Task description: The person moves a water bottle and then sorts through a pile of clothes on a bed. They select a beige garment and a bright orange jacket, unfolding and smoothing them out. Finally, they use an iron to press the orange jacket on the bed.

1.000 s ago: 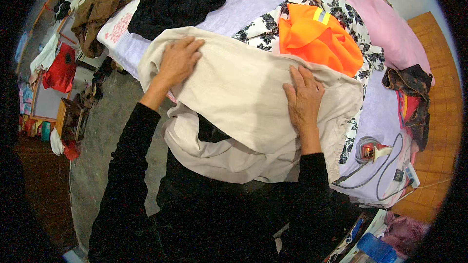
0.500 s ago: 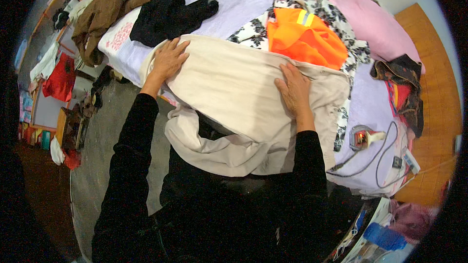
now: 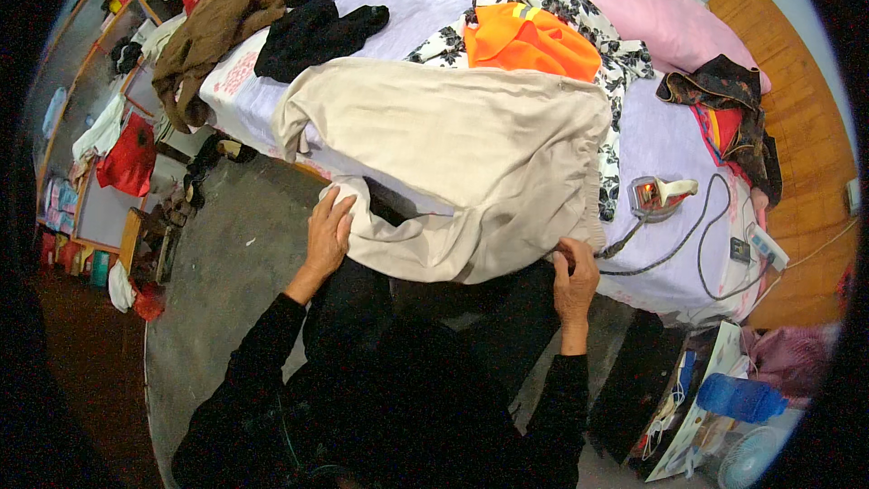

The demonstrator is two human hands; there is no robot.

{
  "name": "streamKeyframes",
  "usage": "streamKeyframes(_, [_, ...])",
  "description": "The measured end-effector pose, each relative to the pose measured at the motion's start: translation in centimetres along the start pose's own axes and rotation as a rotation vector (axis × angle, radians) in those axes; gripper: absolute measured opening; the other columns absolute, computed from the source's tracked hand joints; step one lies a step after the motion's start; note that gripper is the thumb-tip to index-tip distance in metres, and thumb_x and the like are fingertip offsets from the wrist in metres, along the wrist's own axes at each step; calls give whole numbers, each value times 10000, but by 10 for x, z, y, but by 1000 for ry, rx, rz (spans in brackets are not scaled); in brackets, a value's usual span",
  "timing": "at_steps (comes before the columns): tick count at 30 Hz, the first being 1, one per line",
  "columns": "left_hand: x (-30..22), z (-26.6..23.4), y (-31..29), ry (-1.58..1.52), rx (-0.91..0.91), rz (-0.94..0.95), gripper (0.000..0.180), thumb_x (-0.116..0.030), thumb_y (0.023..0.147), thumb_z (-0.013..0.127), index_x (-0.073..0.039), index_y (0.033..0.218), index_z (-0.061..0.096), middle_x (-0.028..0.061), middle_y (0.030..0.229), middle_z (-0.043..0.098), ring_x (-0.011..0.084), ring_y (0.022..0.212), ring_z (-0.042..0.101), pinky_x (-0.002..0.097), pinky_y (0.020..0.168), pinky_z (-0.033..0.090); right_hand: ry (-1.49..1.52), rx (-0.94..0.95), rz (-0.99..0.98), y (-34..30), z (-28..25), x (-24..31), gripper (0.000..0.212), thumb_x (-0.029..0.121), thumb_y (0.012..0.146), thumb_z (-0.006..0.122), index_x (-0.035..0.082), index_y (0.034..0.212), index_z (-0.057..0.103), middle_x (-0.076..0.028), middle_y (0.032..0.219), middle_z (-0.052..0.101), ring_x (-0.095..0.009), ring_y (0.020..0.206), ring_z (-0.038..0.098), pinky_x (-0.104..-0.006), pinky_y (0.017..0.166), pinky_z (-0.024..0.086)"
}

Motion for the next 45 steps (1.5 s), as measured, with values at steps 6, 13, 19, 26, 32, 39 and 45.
streamKeyframes(6, [-6, 4, 17, 13, 71, -17, 313, -178, 909, 583, -154, 1218, 627, 184, 1350, 515, 395, 1172, 526, 492, 929, 444, -247, -67, -35, -31, 17, -32, 203, 87, 837, 667, 62, 1038, 650, -111, 996, 650, -323, 939, 608, -403, 831, 440])
streamKeyframes(13, [11, 1, 21, -137, 18, -52, 352, -186, 895, 599, -111, 1239, 617, 186, 1231, 592, 381, 1113, 570, 464, 924, 462, -242, -68, -60, -31, 18, -41, 199, 85, 831, 664, 62, 1028, 651, -108, 993, 643, -311, 931, 613, -387, 817, 438])
streamKeyframes(19, [22, -16, 78, -166, -106, -111, 443, -85, 853, 627, -160, 1289, 597, 148, 993, 633, 349, 887, 614, 445, 783, 490, -280, -126, -94, -33, 20, -30, 178, 51, 824, 667, 40, 1001, 650, -111, 933, 637, -296, 869, 621, -376, 805, 464])
streamKeyframes(26, [-29, 8, 108, 203, 107, 134, 425, -82, 819, 660, -220, 1221, 647, 118, 891, 591, 324, 813, 618, 425, 701, 504, -273, -53, -366, -8, 73, 30, 243, 109, 765, 722, 72, 992, 646, -101, 948, 627, -314, 905, 600, -414, 789, 444])
streamKeyframes(32, [0, 5, 109, -98, -99, -81, 442, -108, 804, 711, -175, 1234, 638, 98, 901, 618, 271, 784, 620, 380, 704, 513, -344, 178, -540, 41, 126, 86, 577, 156, 686, 800, 125, 1223, 593, -102, 1263, 560, -285, 1203, 515, -439, 948, 360])
streamKeyframes(39, [106, -30, 123, -46, -316, -674, 586, -161, 788, 742, -91, 1340, 558, 159, 953, 706, 372, 857, 671, 464, 776, 508, -494, 191, -464, 58, 159, 80, 540, 152, 708, 795, 145, 1210, 596, -88, 1316, 539, -264, 1250, 490, -436, 954, 343])
streamKeyframes(45, [161, -40, 155, 71, -348, -601, 324, -272, 923, 531, -139, 1169, 695, 222, 1018, 692, 420, 964, 648, 491, 848, 494, -431, 145, -453, 66, 165, 66, 282, 137, 773, 747, 144, 1037, 647, -64, 1211, 606, -234, 1198, 539, -408, 917, 354])
Point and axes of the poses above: each hand's wrist, its own y-axis towards the middle knuckle, its own z-axis out of the palm, x = y × z, the point moved 2 cm from there along y, towards the middle knuckle
